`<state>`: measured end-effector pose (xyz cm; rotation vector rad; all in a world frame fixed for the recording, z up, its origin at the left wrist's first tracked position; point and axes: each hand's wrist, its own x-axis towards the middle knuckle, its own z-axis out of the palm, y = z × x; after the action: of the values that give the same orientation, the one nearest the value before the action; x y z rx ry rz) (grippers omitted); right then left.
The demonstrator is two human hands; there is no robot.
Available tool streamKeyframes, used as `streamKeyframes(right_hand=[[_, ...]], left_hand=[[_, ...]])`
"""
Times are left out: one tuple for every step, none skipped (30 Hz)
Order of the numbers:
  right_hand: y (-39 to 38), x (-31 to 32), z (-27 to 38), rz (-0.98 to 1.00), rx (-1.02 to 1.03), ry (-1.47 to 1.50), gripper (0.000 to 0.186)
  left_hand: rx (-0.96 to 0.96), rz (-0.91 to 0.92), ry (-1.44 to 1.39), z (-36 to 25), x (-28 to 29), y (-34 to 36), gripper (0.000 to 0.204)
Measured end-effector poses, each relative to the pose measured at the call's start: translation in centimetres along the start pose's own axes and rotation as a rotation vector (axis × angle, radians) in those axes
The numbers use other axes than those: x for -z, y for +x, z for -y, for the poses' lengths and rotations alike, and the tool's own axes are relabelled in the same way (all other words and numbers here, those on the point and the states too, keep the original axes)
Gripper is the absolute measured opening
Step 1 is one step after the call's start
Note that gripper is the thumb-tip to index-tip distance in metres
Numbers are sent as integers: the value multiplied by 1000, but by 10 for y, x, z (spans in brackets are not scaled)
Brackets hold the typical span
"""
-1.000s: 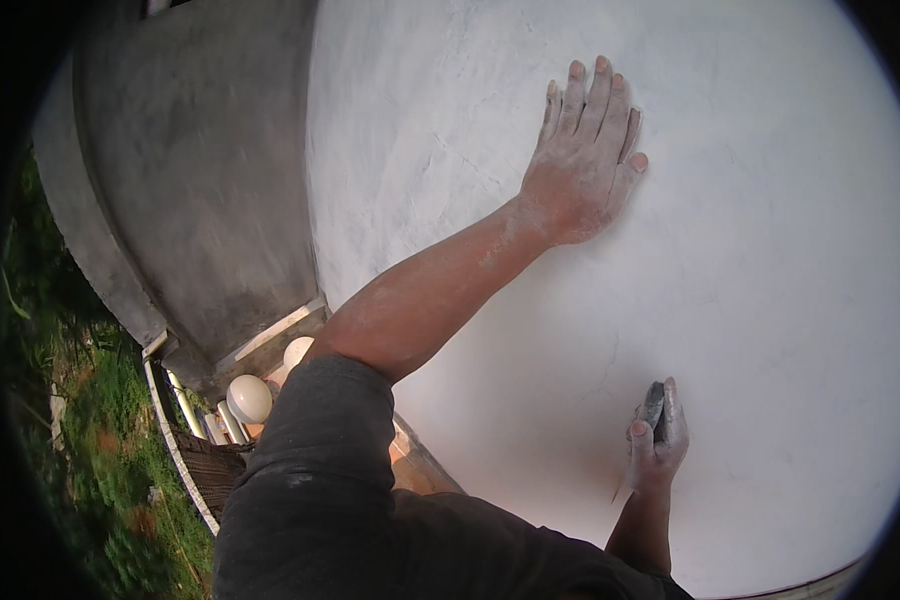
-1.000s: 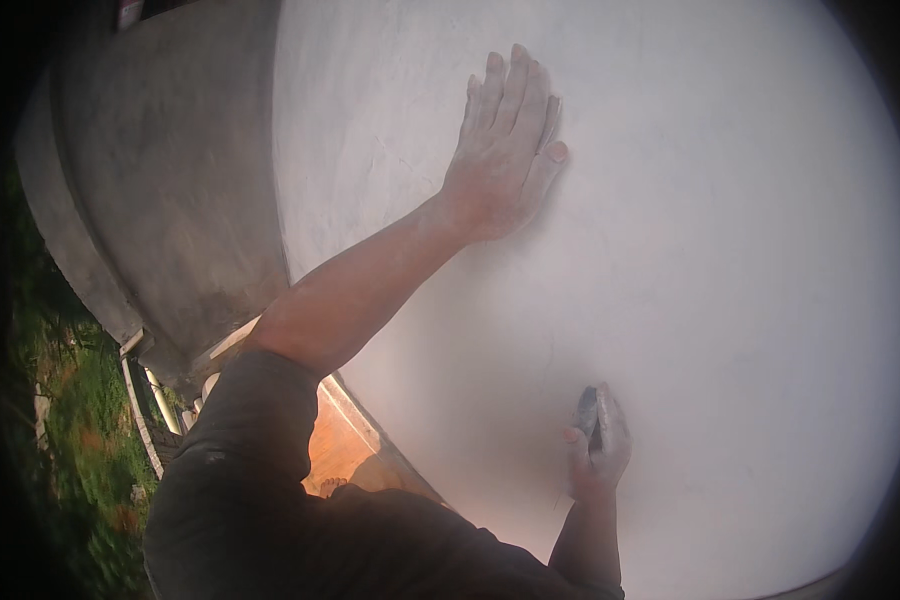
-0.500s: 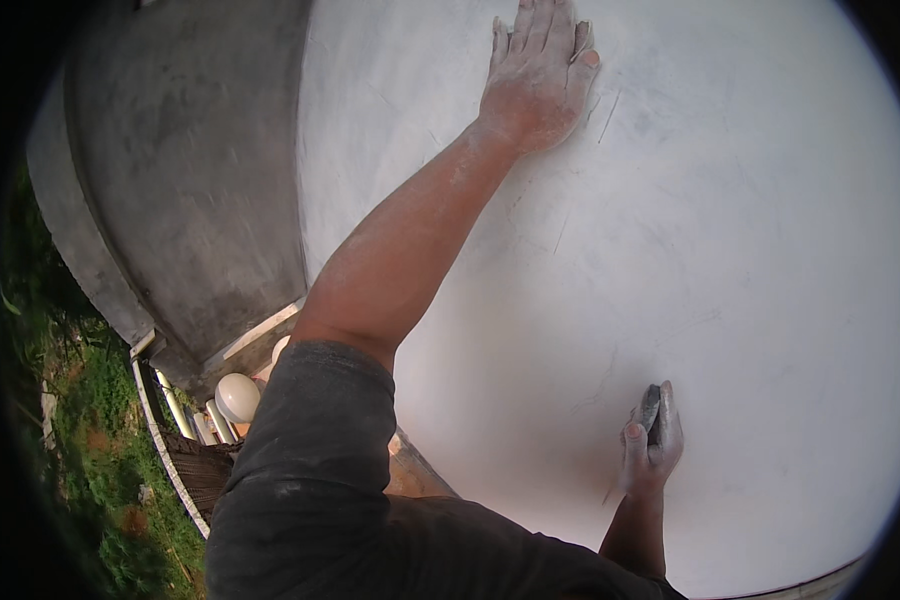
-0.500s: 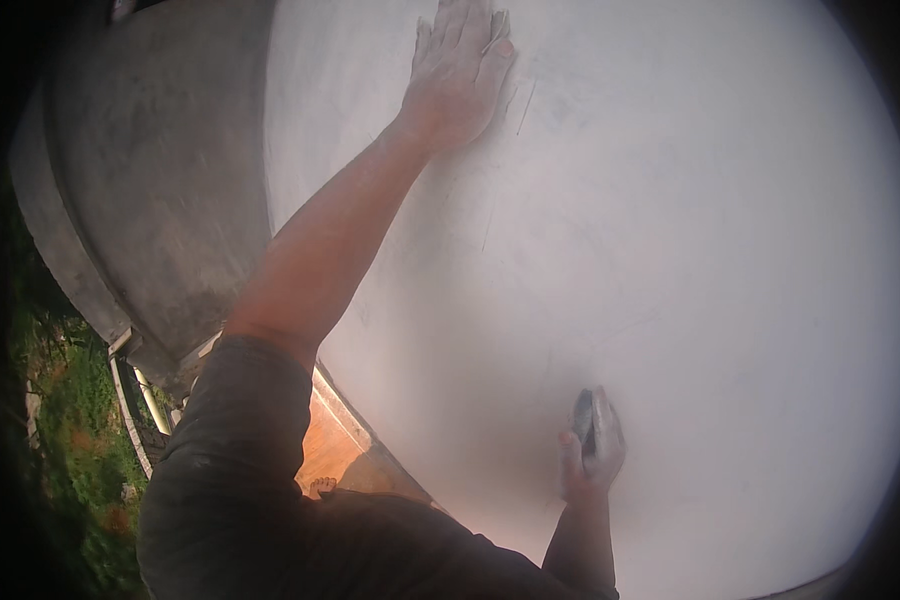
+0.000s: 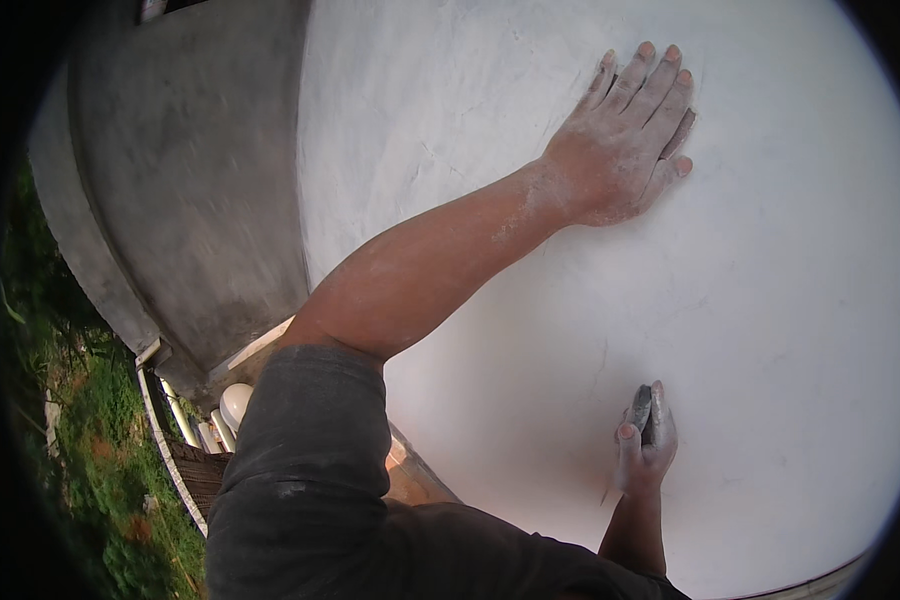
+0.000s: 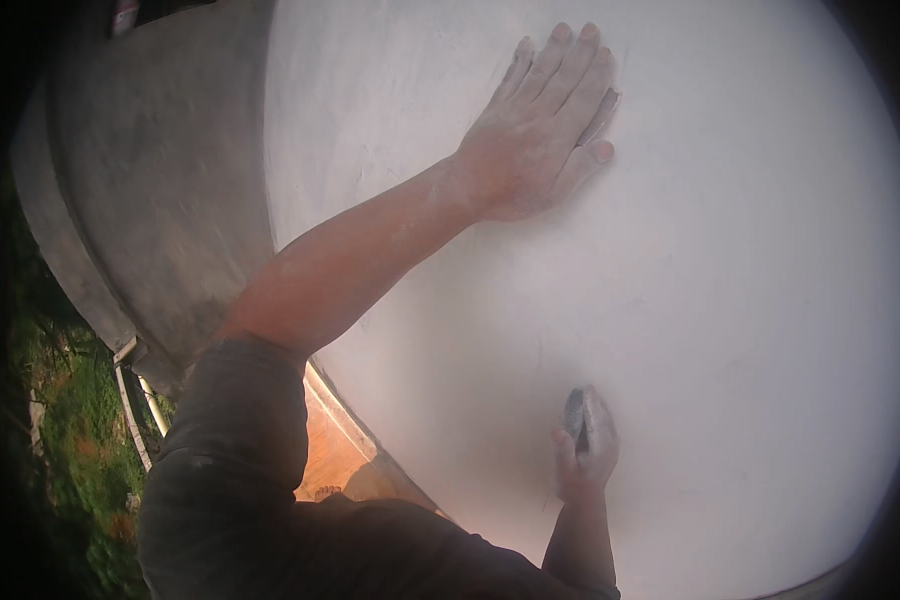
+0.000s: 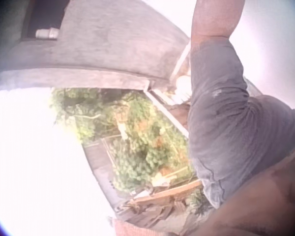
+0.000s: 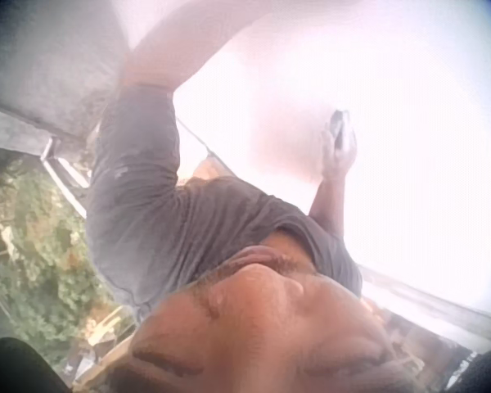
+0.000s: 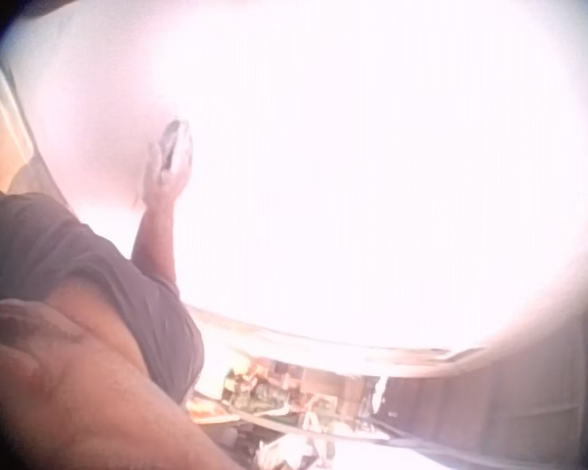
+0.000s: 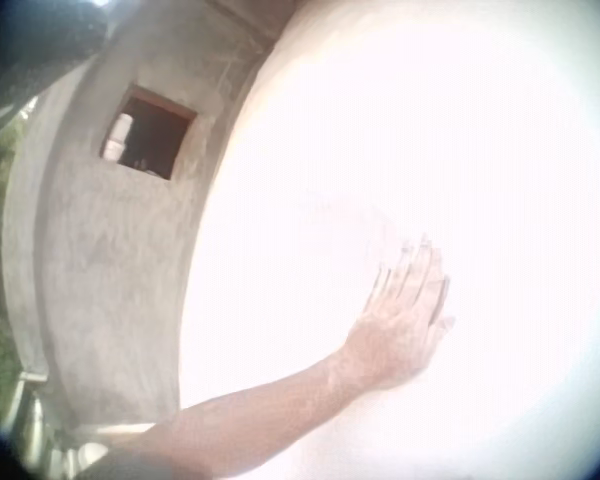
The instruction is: The person smooths a white wall surface using a putty knife and a sanding block. They alternate between scraping with the putty knife and rubbing with the sanding block to even out the surface texture.
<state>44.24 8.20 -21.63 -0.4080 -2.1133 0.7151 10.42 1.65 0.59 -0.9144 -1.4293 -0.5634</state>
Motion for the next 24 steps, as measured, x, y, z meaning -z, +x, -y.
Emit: streamKeyframes(right_hand=[[0,0,0,8,33,-22,70],[0,-1,0,22,56,-25,70],[0,-1,-1,16,72,-70,70],[0,-1,-1,10,74,-88,69],[0,-1,-1,7,68,-87,69],[0,-1,-1,5,61,-85,69],[0,-1,-1,6,60,-58,69],[0,-1,0,34,42,17,69],[0,-1,0,23,73,-20,68],[-1,-1,0,44,95,-24,68],[-1,-1,0,48,45,-3,68],[-2,-1,0,39,137,-41,68],[-2,-1,1,27,146,-57,68],[-3,-1,1,1,123,-27,68],[-3,0,1,19,128,-66,68],[-3,0,2,27,90,-61,69],[-3,0,2,26,123,8,69],[-4,0,2,29,60,-68,70],[-3,0,3,15,73,-75,70],[-3,0,3,16,68,-50,71],[-3,0,3,-6,116,-88,72],[-3,0,3,-7,135,-95,72],[-3,1,3,-19,114,-78,73],[-3,1,2,3,127,-89,73]], left_hand=[[-94,24,-273,7,0,1,67],[-182,73,-548,15,-1,2,68],[-24,74,-487,33,-18,12,67],[146,-31,-416,60,-44,21,65],[190,57,-135,83,-54,29,63],[195,49,-226,71,-49,28,63],[198,34,-309,50,-37,24,63],[193,25,-390,29,-24,18,63],[160,3,-459,20,-18,13,64],[180,4,-475,19,-19,10,65],[167,-13,-484,19,-20,5,65],[158,-17,-501,18,-21,-4,66],[160,-13,-520,18,-20,-15,67],[147,-7,-511,21,-18,-23,68],[371,56,-636,46,-21,-19,69],[261,41,-371,69,-54,-28,70],[311,36,-419,59,-48,-32,70],[355,21,-461,41,-35,-32,70],[362,-10,-507,20,-22,-35,70],[150,-65,-642,-7,-3,-48,70],[75,3,-619,-3,-4,-48,71],[10,79,-601,2,-1,-52,73],[-63,184,-575,8,1,-55,74],[149,70,-605,29,-9,-50,73]])
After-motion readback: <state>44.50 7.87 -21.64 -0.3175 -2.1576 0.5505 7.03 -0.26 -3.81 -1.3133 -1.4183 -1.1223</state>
